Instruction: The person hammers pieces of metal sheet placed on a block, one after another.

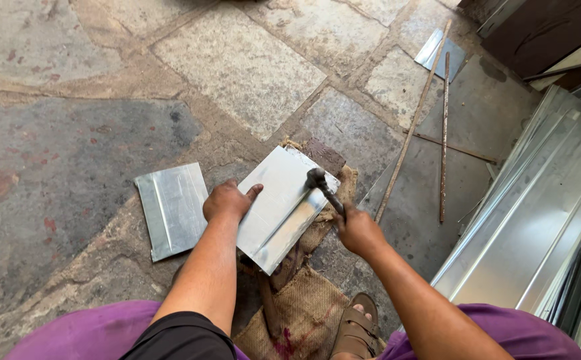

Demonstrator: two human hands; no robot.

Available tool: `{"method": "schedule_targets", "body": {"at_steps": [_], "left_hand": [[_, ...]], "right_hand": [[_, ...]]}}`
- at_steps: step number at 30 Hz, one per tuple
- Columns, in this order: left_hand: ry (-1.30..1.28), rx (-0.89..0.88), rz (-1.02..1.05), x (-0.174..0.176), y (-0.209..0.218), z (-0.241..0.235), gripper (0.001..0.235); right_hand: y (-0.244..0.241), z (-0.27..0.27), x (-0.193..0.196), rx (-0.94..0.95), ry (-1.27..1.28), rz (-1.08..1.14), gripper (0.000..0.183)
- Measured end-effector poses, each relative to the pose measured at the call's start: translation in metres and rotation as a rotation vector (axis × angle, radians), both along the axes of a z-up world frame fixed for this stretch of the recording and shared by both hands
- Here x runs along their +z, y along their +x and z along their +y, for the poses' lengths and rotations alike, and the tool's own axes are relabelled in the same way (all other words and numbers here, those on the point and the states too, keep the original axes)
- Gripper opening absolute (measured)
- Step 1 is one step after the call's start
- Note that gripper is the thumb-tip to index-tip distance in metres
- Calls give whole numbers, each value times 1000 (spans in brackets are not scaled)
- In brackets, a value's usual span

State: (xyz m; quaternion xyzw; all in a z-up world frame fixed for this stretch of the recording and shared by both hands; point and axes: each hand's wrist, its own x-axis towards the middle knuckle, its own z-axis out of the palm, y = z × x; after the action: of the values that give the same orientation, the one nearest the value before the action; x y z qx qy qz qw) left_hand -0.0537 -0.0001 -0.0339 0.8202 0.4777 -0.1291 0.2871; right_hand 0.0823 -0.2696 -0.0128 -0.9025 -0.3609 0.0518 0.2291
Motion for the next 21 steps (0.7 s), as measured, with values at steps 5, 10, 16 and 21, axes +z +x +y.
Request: {"method": "schedule_targets", "body": {"at_steps": [5, 10, 16, 21], "left_hand": [[29, 33, -25, -14, -1, 3, 87], [33, 44, -46, -14, 2, 9, 80], [54, 28, -3, -8, 2, 6, 82], [19, 50, 15, -12, 7, 5, 83]], "right_hand": [[-2, 10, 55, -149, 103, 237, 20], [6, 4, 90, -21, 720, -245, 23], [-7, 8, 21, -50, 160, 214, 28], [-3, 10, 26, -162, -41, 292, 26]]}}
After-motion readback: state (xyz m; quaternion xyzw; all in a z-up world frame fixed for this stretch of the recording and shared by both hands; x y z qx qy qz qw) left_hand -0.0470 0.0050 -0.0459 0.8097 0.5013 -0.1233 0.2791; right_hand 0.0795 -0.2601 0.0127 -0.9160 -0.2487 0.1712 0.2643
